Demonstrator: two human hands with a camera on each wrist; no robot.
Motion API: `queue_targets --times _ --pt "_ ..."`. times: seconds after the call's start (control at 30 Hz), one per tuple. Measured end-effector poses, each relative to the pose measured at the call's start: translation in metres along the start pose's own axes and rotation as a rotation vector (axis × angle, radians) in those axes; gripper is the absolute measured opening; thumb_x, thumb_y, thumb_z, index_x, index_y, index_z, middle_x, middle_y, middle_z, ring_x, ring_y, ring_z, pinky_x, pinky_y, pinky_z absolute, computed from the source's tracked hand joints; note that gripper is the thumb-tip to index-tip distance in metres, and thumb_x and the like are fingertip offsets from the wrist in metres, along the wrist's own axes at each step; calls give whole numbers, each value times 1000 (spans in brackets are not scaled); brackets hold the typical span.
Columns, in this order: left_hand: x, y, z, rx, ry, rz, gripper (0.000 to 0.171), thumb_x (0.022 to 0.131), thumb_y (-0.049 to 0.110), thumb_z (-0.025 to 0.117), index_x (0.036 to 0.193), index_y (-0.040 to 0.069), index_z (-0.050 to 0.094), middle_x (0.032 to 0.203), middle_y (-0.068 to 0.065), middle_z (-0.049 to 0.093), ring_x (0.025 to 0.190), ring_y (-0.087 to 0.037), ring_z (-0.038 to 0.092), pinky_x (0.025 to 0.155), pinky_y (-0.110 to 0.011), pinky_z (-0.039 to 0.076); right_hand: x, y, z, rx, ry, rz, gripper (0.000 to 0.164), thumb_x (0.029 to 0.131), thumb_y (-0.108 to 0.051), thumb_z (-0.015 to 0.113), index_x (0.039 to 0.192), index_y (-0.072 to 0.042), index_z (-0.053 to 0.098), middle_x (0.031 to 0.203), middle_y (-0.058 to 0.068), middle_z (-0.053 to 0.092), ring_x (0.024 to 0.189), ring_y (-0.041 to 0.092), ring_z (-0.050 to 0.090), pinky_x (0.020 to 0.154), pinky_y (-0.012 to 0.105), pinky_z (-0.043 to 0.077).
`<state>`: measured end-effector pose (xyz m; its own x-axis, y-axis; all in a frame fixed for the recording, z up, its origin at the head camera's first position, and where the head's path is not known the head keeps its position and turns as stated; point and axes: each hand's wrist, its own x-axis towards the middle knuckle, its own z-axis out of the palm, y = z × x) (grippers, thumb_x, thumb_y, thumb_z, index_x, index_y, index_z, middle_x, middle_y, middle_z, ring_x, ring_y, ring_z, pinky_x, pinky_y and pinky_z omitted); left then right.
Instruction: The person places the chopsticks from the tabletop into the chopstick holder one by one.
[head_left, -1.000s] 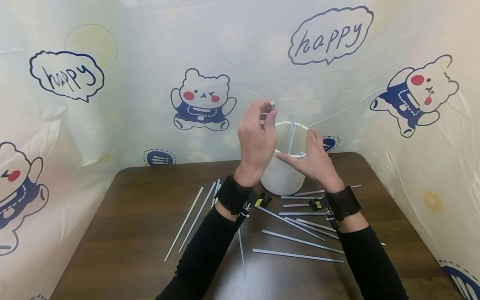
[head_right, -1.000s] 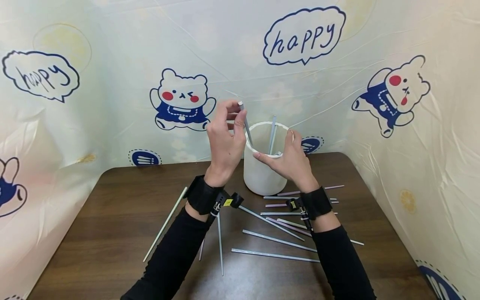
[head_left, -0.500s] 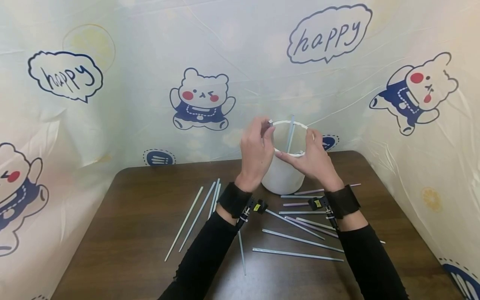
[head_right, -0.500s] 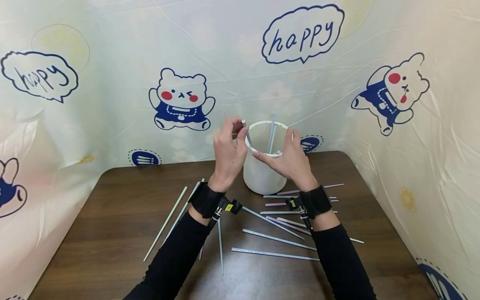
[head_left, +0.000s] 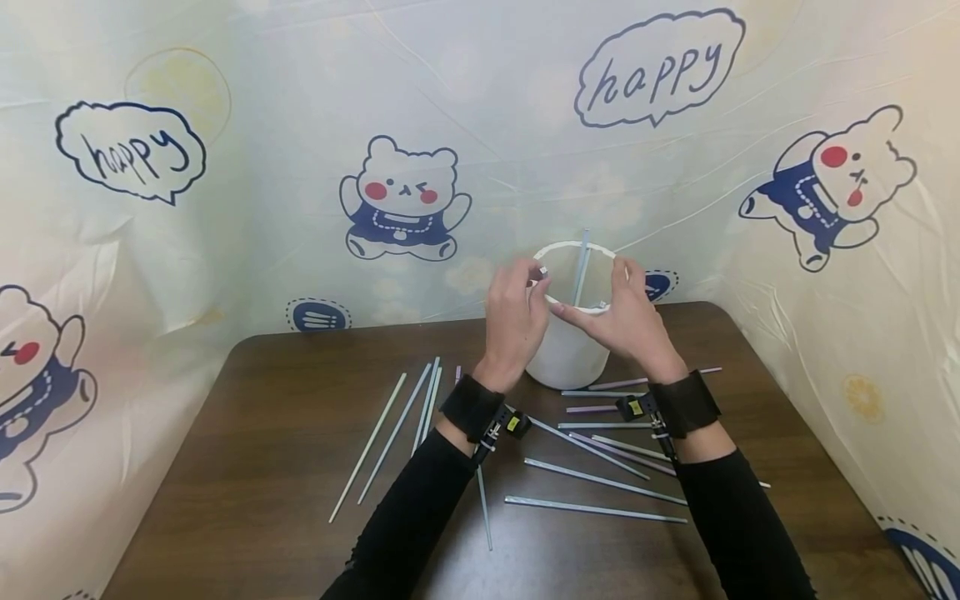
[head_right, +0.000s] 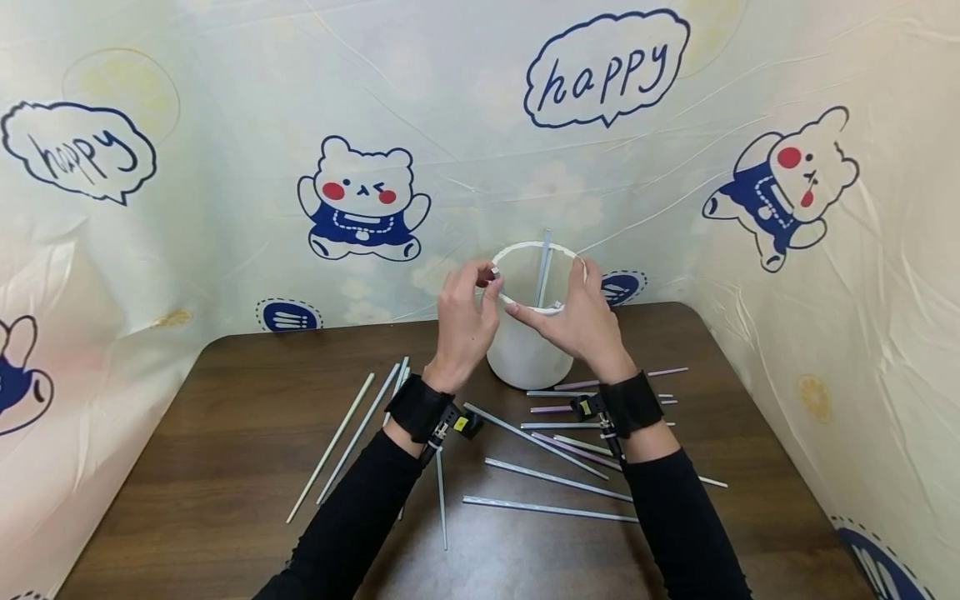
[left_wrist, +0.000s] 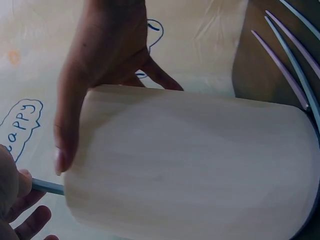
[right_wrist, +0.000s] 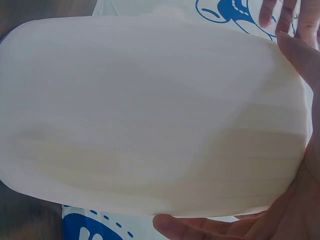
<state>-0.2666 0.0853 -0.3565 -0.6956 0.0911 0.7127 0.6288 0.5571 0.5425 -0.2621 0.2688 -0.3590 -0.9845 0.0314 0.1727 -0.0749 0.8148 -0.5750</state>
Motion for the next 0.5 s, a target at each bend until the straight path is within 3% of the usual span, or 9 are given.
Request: queue_targets --times 0.5 --pt "-11 -14 10 62 -42 -10 21 101 18 63 117 6 67 108 -9 76 95 -23 59 84 -35 48 0 0 0 -8 -6 1 132 77 -83 63 163 -5 1 168 22 5 123 50 54 89 66 55"
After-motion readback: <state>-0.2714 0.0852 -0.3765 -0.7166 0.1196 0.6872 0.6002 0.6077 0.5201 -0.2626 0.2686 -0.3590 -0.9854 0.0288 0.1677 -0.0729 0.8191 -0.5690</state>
